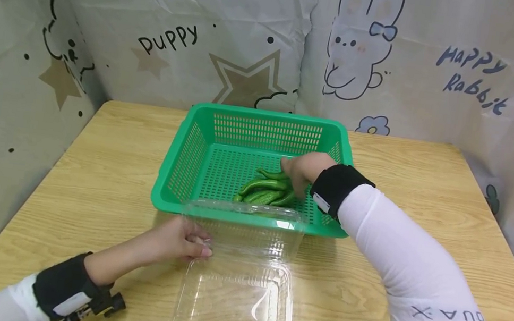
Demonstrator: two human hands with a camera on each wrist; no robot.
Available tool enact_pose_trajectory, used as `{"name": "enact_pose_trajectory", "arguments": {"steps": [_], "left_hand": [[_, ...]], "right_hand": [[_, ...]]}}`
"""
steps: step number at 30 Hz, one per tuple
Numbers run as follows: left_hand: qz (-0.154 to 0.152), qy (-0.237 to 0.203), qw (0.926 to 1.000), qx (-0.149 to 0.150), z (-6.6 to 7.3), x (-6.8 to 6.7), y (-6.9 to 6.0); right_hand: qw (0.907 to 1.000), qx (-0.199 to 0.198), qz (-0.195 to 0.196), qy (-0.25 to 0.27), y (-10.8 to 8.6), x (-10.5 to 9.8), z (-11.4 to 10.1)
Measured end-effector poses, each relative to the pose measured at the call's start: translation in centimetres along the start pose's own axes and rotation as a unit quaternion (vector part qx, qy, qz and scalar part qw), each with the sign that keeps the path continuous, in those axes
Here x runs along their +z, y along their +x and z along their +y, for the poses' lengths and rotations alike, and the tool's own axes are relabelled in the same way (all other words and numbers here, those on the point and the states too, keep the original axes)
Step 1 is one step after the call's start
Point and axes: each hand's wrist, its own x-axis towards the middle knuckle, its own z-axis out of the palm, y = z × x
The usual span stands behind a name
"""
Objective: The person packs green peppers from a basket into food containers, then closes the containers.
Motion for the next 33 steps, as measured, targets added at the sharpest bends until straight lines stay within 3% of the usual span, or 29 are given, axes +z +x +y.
{"name": "enact_pose_trajectory", "arguments": {"steps": [3, 15, 24, 33], "left_hand": [[0.0, 0.002, 1.0, -0.002, 0.1, 0.0, -0.1], [0.002, 0.015, 0.9999, -0.003, 0.4, -0.1, -0.2], [0.004, 0.07, 0.9975, 0.0, 1.0, -0.8, -0.5], [-0.001, 0.064, 0.9976, -0.027, 1.6, -0.8, -0.9]], "right_hand": [[0.9998, -0.007, -0.006, 0.015, -0.6, -0.4, 0.0], [0.9996, -0.01, 0.007, -0.027, -3.2, -2.3, 0.0], [0.9958, -0.045, 0.064, -0.048, -5.5, -4.2, 0.0], [0.9891, -0.092, 0.111, -0.028, -8.4, -5.9, -0.8]]}}
